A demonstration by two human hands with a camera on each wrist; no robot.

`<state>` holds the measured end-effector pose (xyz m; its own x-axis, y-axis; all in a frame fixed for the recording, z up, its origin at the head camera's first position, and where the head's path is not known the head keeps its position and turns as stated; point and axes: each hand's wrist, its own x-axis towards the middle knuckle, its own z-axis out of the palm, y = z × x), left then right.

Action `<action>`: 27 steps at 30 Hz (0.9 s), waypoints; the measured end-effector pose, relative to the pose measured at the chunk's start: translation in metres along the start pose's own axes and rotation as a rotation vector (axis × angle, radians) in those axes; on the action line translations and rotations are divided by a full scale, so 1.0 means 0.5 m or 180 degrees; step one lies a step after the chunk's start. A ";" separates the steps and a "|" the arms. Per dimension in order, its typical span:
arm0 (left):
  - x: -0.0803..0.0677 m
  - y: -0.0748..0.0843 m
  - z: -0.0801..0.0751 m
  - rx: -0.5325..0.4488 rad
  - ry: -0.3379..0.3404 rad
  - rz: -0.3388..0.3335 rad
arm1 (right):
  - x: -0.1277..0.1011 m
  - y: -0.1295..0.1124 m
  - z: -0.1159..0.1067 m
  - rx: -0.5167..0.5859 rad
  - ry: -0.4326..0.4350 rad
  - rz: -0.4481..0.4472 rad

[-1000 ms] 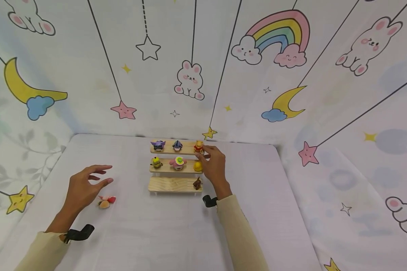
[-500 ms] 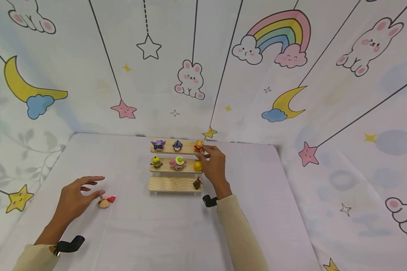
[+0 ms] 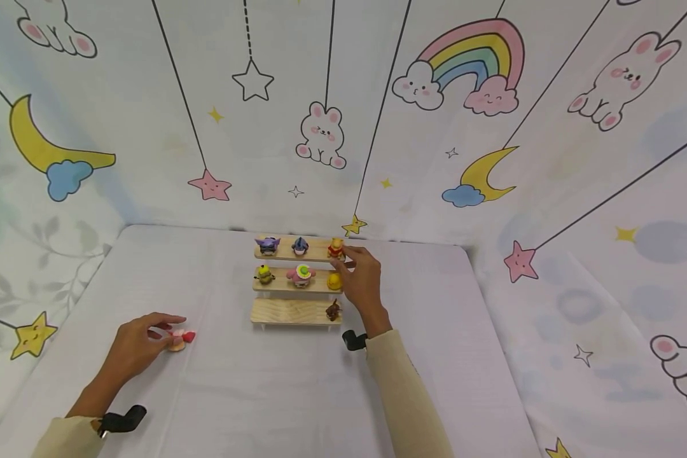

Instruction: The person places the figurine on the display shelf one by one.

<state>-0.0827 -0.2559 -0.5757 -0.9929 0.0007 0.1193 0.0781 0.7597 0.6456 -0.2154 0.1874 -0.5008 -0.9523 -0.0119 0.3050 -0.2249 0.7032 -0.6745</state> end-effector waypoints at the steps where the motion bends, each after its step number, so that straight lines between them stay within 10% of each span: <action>1: 0.000 -0.002 0.002 -0.0006 -0.0007 -0.0005 | 0.000 0.000 0.000 0.0005 -0.0002 0.0002; 27: 0.035 -0.025 0.013 0.0016 0.0195 -0.0252 | 0.000 0.000 0.003 -0.0004 -0.0011 0.0105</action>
<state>-0.1016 -0.2609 -0.5866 -0.9885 -0.0991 0.1140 -0.0010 0.7590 0.6511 -0.2157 0.1863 -0.5018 -0.9598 0.0088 0.2804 -0.1931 0.7042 -0.6833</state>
